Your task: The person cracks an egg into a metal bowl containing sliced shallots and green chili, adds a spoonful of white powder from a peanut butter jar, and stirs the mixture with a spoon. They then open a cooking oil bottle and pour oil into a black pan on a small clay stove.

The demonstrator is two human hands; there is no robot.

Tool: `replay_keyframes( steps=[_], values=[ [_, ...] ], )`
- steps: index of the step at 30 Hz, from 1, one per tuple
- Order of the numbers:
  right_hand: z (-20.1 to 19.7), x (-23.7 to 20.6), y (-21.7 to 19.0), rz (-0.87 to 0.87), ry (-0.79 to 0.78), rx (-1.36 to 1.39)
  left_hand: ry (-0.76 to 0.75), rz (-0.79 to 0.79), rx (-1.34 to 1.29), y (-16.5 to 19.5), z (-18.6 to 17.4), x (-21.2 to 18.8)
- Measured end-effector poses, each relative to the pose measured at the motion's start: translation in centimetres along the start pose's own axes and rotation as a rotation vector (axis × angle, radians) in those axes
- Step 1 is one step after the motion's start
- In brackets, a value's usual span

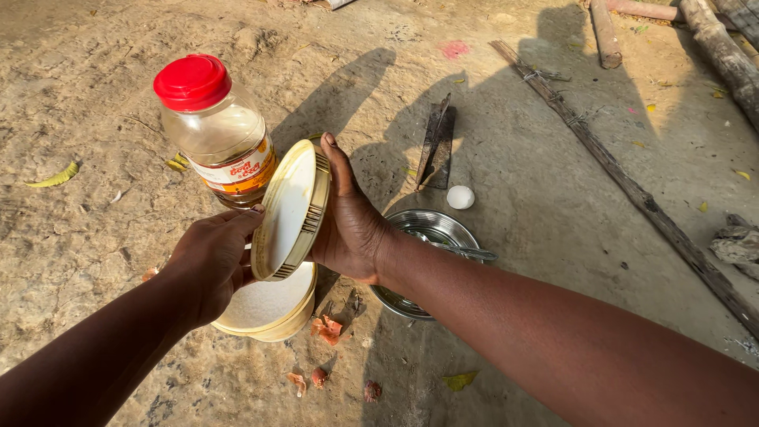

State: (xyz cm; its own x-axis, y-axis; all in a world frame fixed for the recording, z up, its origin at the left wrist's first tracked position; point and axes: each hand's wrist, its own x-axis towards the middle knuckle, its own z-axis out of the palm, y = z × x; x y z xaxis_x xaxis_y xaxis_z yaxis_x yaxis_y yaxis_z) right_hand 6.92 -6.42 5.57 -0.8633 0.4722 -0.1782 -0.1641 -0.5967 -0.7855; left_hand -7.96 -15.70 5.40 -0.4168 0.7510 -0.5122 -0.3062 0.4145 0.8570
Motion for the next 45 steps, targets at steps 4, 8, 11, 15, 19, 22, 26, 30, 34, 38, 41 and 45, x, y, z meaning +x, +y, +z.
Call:
replay_keyframes(
  steps=[4, 8, 11, 15, 19, 22, 26, 30, 34, 38, 41, 45],
  values=[
    [-1.6, 0.7, 0.8, -0.002, 0.316, -0.158, 0.176, -0.086, -0.078, -0.1, 0.0, 0.1],
    [-3.9, 0.3, 1.7, 0.005, 0.521, -0.38, 0.252, -0.031, -0.217, 0.9, -0.1, 0.4],
    [-4.9, 0.0, 2.6, 0.04, 0.522, -0.496, 0.271, 0.003, -0.277, 1.3, 0.0, 0.6],
    [-5.2, 0.3, 2.9, 0.034, 0.513, -0.647, 0.287, -0.009, -0.432, 1.2, 0.4, 0.7],
    [-5.1, 0.6, 1.9, -0.018, 0.523, -0.625, 0.252, 0.033, -0.424, 0.8, 0.1, 0.7],
    [-4.7, 0.3, 1.1, -0.059, 0.6, -0.379, 0.299, 0.057, -0.397, 0.6, -0.4, 0.9],
    [-3.6, -0.3, 0.4, 0.028, 0.524, -0.067, 0.318, 0.096, -0.311, 0.3, -0.5, 1.0],
    [-2.6, -0.2, 0.2, 0.034, 0.534, -0.142, 0.281, 0.134, -0.177, -0.5, -0.1, 0.6],
    [-2.6, 0.2, 0.6, -0.021, 0.552, -0.27, 0.192, 0.162, -0.114, -1.1, 0.1, 0.1],
    [-3.5, 0.3, 1.2, -0.02, 0.644, -0.328, 0.187, 0.216, -0.081, -1.6, -0.3, -0.3],
    [-4.2, 0.2, 1.2, -0.046, 0.679, -0.333, 0.188, 0.203, 0.008, -1.9, -1.0, -0.5],
    [-4.7, -0.1, 0.9, -0.074, 0.699, -0.339, 0.124, 0.275, 0.354, -2.5, -2.1, -0.6]
  ],
)
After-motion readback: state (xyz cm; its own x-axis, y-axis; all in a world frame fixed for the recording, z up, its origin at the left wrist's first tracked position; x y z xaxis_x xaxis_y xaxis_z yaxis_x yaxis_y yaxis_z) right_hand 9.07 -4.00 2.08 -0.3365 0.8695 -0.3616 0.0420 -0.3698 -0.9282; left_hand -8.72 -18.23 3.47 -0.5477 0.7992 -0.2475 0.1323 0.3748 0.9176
